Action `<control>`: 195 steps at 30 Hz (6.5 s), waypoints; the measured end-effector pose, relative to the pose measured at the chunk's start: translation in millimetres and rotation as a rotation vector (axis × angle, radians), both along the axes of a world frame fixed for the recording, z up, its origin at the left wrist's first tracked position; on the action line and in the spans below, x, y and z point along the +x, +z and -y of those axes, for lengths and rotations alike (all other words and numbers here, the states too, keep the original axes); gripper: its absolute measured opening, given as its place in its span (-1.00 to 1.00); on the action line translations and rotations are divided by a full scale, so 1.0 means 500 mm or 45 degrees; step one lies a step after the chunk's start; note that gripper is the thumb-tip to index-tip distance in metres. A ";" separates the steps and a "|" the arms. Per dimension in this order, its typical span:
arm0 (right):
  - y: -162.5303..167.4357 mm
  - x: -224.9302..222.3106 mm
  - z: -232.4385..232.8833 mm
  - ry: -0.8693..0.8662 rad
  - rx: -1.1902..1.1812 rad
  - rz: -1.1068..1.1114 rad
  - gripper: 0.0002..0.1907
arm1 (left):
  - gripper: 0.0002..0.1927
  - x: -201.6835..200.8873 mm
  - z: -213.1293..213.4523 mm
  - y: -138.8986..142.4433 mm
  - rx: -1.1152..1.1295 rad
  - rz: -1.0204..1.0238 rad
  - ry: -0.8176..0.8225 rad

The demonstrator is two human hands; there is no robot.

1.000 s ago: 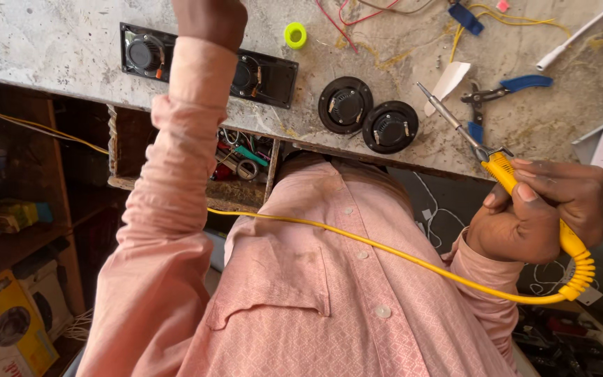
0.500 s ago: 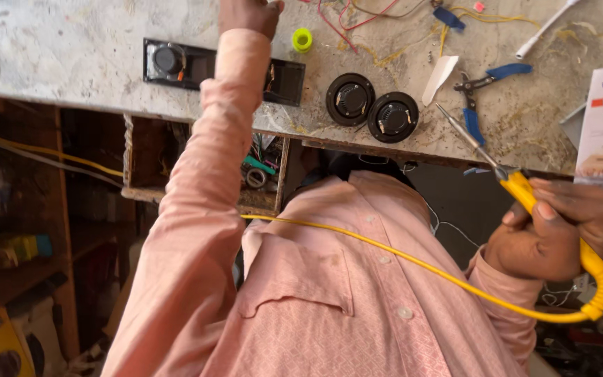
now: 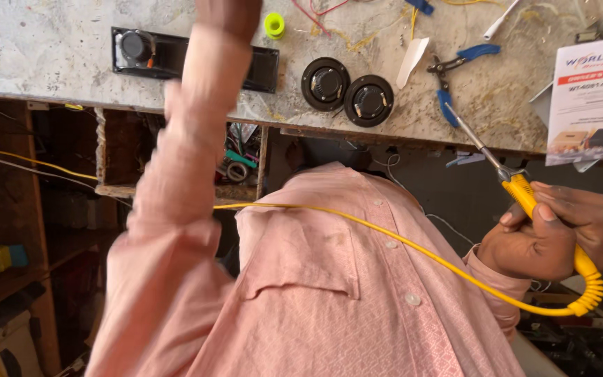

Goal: The person unpacks small speakers from boxes and places them on a workbench. They use wire strippers to prepare wires and a soldering iron to attach wires to the speaker terminals. The person handles multiple speakers and wires throughout the process.

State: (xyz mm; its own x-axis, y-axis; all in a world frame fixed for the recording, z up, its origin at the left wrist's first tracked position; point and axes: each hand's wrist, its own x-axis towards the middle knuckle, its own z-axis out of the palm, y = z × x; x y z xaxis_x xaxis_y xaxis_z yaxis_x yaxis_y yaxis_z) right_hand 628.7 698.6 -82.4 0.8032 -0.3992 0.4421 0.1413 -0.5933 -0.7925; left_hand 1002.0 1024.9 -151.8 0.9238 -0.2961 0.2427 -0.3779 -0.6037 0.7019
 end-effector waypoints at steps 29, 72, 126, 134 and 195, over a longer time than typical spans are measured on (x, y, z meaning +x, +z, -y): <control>0.024 0.135 -0.064 0.066 0.434 0.103 -0.82 | -0.80 -0.297 0.039 -0.177 0.035 0.224 -0.437; -0.040 0.225 -0.243 0.305 -0.087 -0.227 -0.97 | -0.73 -0.288 0.059 -0.229 -0.296 -0.172 -0.235; -0.035 0.210 -0.288 0.355 -0.333 -0.166 -0.93 | -0.90 -0.291 0.039 -0.236 -0.348 -0.061 -0.322; -0.039 0.187 -0.275 0.350 -0.335 -0.126 -0.91 | -0.88 -0.289 0.038 -0.246 -0.332 -0.090 -0.314; -0.064 0.372 -0.269 0.339 -0.122 -0.001 -0.90 | -0.77 -0.290 0.046 -0.193 -0.387 -0.059 -0.284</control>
